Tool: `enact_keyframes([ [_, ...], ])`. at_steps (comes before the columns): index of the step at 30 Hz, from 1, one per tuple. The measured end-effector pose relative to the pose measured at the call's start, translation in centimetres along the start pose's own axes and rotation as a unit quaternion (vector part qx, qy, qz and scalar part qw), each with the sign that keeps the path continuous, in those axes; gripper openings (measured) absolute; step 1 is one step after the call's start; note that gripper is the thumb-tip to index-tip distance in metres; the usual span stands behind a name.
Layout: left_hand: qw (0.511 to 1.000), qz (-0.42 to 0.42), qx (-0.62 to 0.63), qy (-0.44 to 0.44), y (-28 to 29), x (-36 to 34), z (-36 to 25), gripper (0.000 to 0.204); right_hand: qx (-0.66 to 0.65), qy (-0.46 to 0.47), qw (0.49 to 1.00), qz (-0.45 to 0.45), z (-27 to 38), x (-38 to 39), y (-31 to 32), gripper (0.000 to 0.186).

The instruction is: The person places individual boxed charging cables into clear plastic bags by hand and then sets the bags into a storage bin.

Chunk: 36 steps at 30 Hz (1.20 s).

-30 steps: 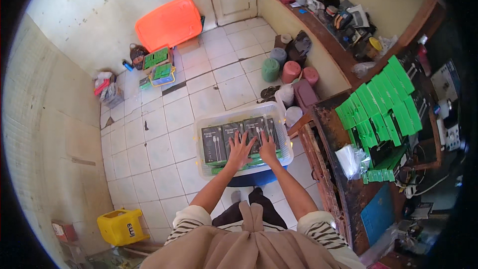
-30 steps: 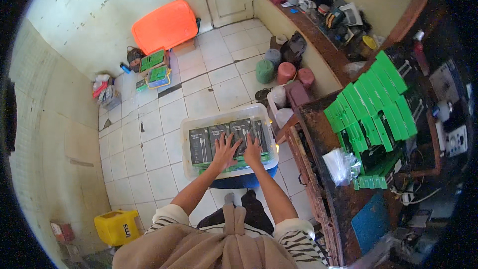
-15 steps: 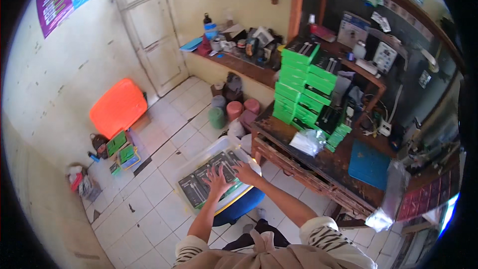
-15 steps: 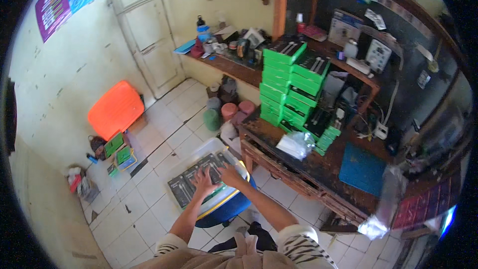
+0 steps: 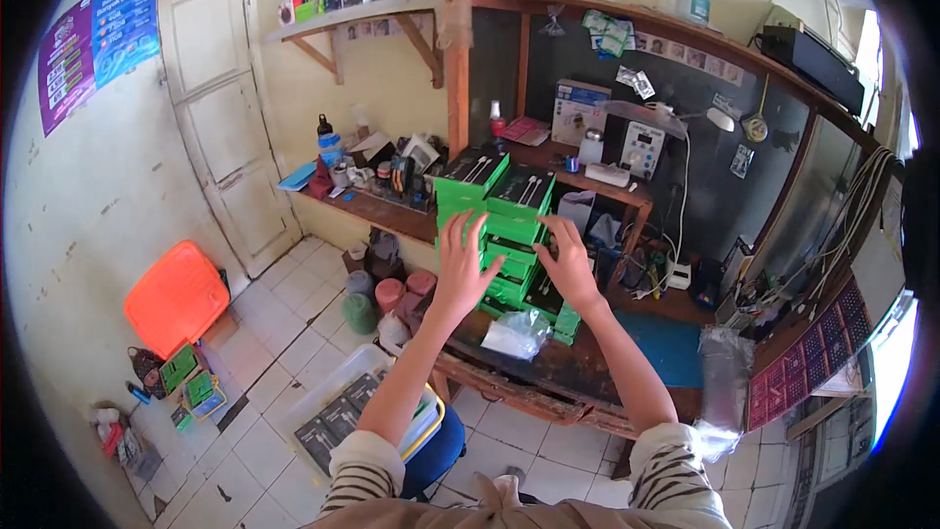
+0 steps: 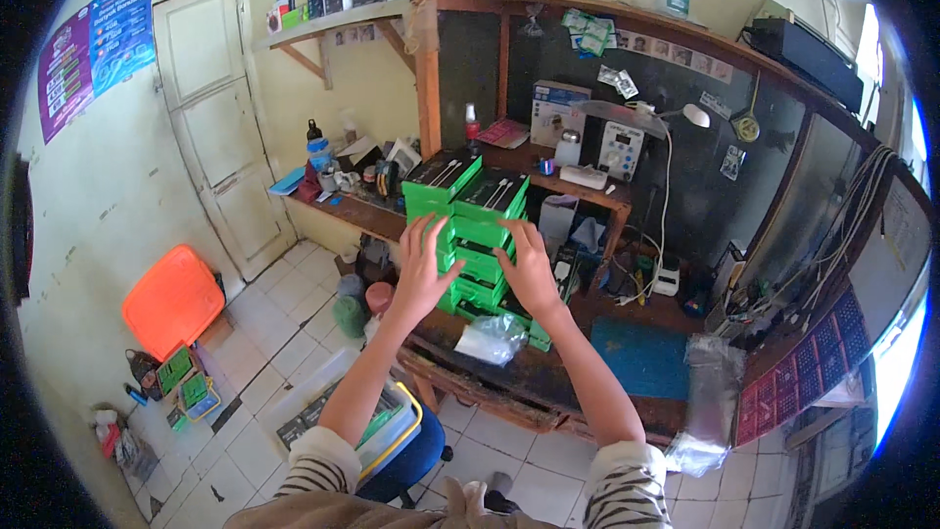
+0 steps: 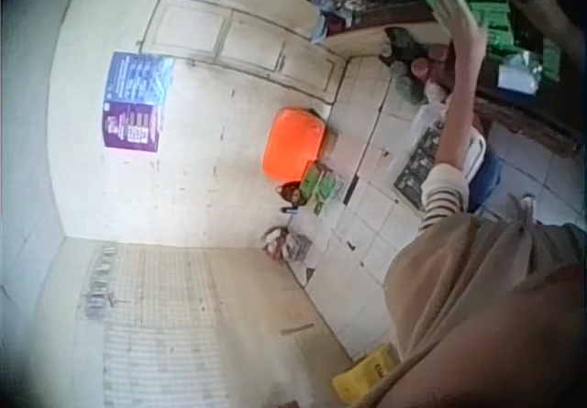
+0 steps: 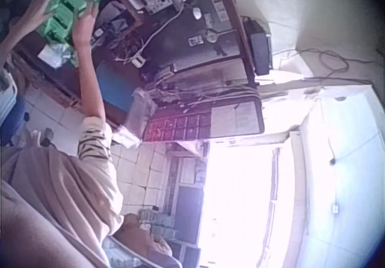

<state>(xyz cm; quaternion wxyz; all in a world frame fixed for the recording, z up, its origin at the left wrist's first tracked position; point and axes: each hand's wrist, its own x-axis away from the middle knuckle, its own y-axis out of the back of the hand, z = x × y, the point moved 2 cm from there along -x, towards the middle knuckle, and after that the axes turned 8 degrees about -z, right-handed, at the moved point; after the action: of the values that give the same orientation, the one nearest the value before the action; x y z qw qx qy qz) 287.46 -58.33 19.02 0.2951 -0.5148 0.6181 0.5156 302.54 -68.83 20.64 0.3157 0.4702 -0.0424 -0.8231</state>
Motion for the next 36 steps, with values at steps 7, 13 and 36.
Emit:
enact_keyframes([
  [7, 0.985, 0.081, -0.144, -0.054, -8.4, -4.3, 0.8, 0.065, 0.116, 0.035, 0.990, 0.079, -6.7, -5.3, -0.1, 0.057],
  [13, 0.985, 0.042, -0.151, -0.079, -11.5, -5.6, -0.2, 0.051, 0.049, 0.042, 0.998, 0.002, -10.6, -6.5, 0.3, 0.046],
  [36, 0.807, 0.078, 0.521, 0.266, -12.5, 1.0, -6.9, 0.064, 0.129, 0.073, 0.977, -0.154, -4.0, 5.8, 8.9, 0.037],
])
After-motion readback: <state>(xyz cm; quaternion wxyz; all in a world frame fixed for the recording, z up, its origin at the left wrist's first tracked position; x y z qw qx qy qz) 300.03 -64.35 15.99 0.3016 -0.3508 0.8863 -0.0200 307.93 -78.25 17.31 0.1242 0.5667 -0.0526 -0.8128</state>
